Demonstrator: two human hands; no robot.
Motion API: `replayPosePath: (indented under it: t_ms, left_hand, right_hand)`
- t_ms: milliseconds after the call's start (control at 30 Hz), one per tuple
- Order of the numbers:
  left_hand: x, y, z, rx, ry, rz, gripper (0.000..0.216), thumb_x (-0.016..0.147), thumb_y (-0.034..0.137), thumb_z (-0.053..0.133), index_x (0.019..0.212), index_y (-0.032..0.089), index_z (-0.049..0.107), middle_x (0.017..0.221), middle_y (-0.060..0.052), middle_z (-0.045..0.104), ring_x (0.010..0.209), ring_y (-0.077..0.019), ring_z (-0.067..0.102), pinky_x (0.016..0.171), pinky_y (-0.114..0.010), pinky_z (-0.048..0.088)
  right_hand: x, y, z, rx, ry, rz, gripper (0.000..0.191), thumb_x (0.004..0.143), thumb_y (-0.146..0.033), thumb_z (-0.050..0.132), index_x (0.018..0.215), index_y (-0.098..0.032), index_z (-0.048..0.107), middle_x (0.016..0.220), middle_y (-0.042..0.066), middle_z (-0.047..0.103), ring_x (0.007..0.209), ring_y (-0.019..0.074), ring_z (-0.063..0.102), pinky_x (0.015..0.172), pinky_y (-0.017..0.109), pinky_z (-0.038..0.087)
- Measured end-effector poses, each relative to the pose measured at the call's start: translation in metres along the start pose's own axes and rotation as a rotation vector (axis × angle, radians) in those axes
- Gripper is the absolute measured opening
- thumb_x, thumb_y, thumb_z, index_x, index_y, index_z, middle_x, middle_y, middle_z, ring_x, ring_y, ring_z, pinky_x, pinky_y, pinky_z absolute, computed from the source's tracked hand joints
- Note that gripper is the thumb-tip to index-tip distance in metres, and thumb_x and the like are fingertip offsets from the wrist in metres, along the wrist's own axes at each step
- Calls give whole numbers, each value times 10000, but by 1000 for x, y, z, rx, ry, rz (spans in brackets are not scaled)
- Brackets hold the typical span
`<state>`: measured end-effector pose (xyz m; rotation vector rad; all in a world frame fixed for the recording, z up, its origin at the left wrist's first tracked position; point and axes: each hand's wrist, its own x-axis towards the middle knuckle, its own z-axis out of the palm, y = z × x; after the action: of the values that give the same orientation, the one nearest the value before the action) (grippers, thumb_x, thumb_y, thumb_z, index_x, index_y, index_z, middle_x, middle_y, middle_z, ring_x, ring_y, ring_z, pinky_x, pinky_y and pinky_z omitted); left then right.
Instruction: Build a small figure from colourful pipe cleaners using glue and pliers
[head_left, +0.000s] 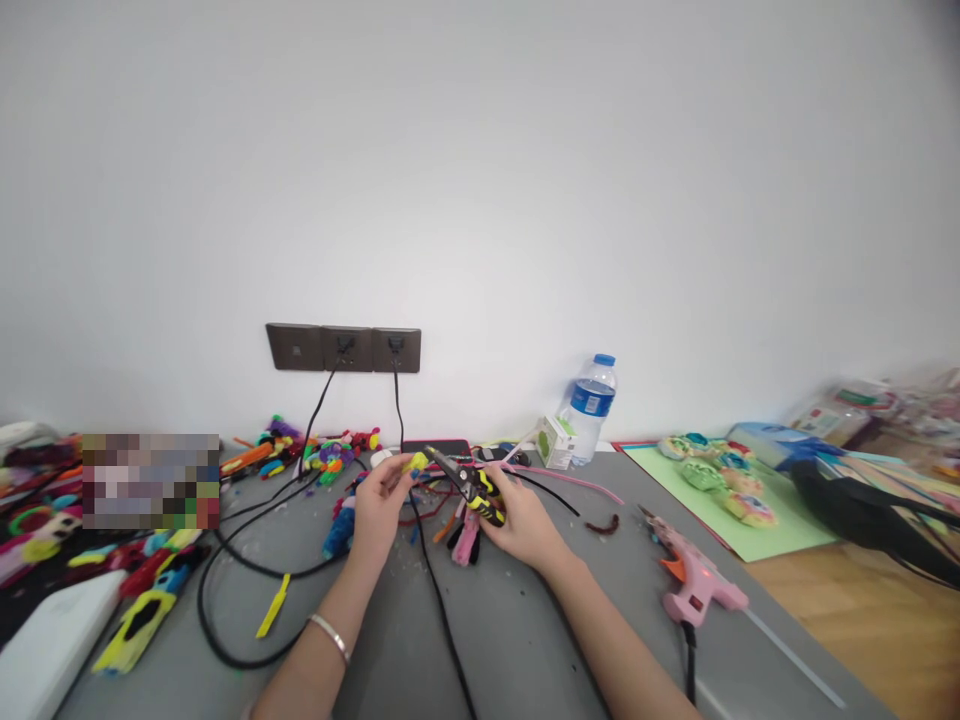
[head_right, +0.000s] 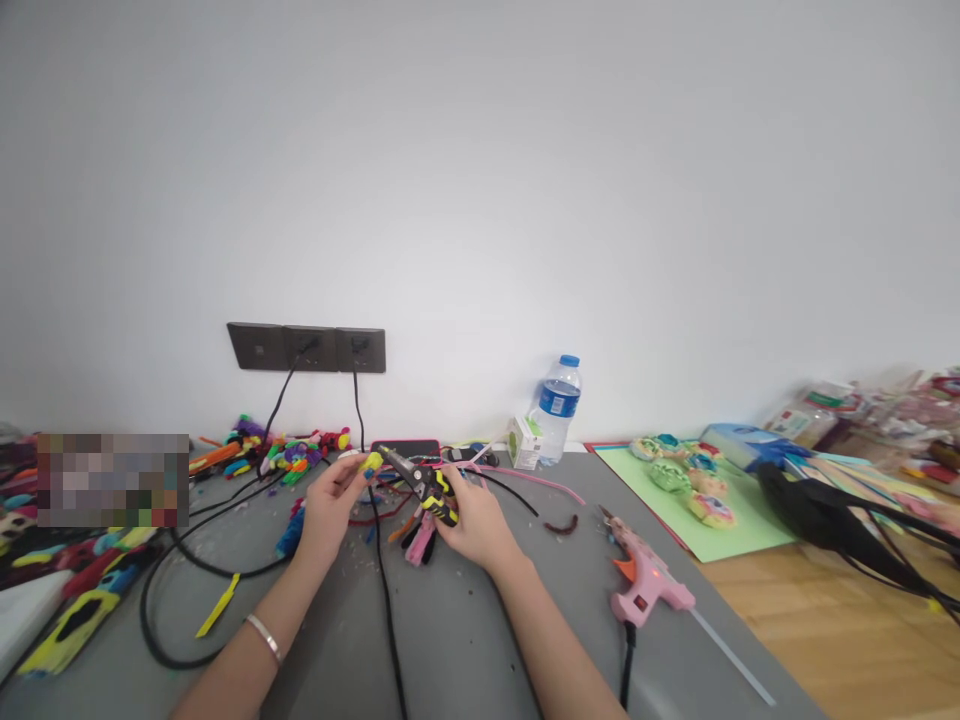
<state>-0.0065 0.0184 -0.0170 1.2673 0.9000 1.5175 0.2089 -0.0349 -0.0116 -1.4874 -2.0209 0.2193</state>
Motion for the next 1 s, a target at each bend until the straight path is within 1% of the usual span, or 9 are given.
replayPosePath:
  t_ms: [133, 267, 367, 500, 567, 667, 767, 867, 1000]
  left_hand:
    - [-1, 1, 2, -59, -10, -55, 394, 729, 434, 710, 1008, 163, 649, 935, -95, 740, 767, -219, 703, 701, -330, 558]
    - [-2, 1, 4, -88, -6, -96, 405, 732, 464, 702, 1008, 178, 626, 885, -68, 726, 683, -193, 681, 617, -297, 542]
    - [-3, 0, 5, -88, -13, -90, 384, 714, 435, 724, 989, 186, 629, 925, -69, 712, 734, -191, 675, 623, -285, 536]
    - [-2, 0, 6, -119, 6, -107, 411, 683, 371, 740, 1034, 185, 639, 999, -77, 686, 861, -205, 654, 695, -296, 531]
    - [-1, 1, 7, -178, 29, -151, 356, 686, 328, 709, 1004, 180, 645, 910, -50, 669, 782, -178, 632, 654, -282, 516]
    - [0, 5, 9, -335, 41, -216, 204, 660, 233, 625, 857, 182, 633, 711, 20, 569, 588, -104, 530, 522, -222, 441]
    - [-1, 11, 11, -437, 24, -260, 207, 623, 206, 596, 829, 199, 609, 679, 55, 491, 516, -70, 438, 458, -194, 380]
    - [-4, 14, 11, -317, -41, -299, 267, 649, 271, 662, 905, 196, 636, 624, 69, 445, 492, -69, 391, 421, -178, 329]
    - [-7, 10, 11, -124, -97, -279, 303, 635, 368, 738, 837, 152, 670, 570, 72, 430, 470, -59, 360, 418, -184, 331]
  right_hand:
    - [-1, 3, 1, -10, 120, 33, 435, 772, -265, 571, 1188, -217, 452, 964, 63, 672, 798, 221, 653, 692, 290, 478]
    - [1, 9, 3, -129, 231, -6, 539, 769, -313, 589, 1267, -174, 438, 1115, 130, 640, 963, 273, 626, 820, 367, 488]
    - [2, 11, 4, -202, 260, -56, 576, 756, -294, 604, 1288, -152, 436, 1156, 153, 604, 1053, 306, 567, 892, 410, 449]
    - [4, 9, 1, -272, 291, -74, 568, 770, -304, 620, 1298, -171, 456, 1092, 138, 586, 1014, 314, 527, 872, 419, 407]
    - [4, 7, 0, -293, 307, -80, 573, 774, -290, 619, 1312, -182, 452, 1103, 132, 576, 1021, 314, 508, 890, 427, 379]
    - [3, 6, -1, -307, 311, -83, 582, 773, -256, 613, 1326, -188, 443, 1151, 126, 564, 1052, 308, 484, 928, 434, 343]
    - [3, 7, -2, -320, 296, -84, 588, 778, -231, 601, 1341, -201, 434, 1164, 115, 564, 1075, 302, 471, 953, 438, 321]
    - [4, 8, -1, -358, 286, -94, 611, 774, -196, 596, 1360, -223, 424, 1170, 101, 564, 1091, 297, 466, 993, 456, 295]
    - [4, 8, 0, -403, 277, -122, 642, 763, -160, 595, 1373, -241, 415, 1184, 87, 564, 1116, 291, 463, 1043, 475, 263]
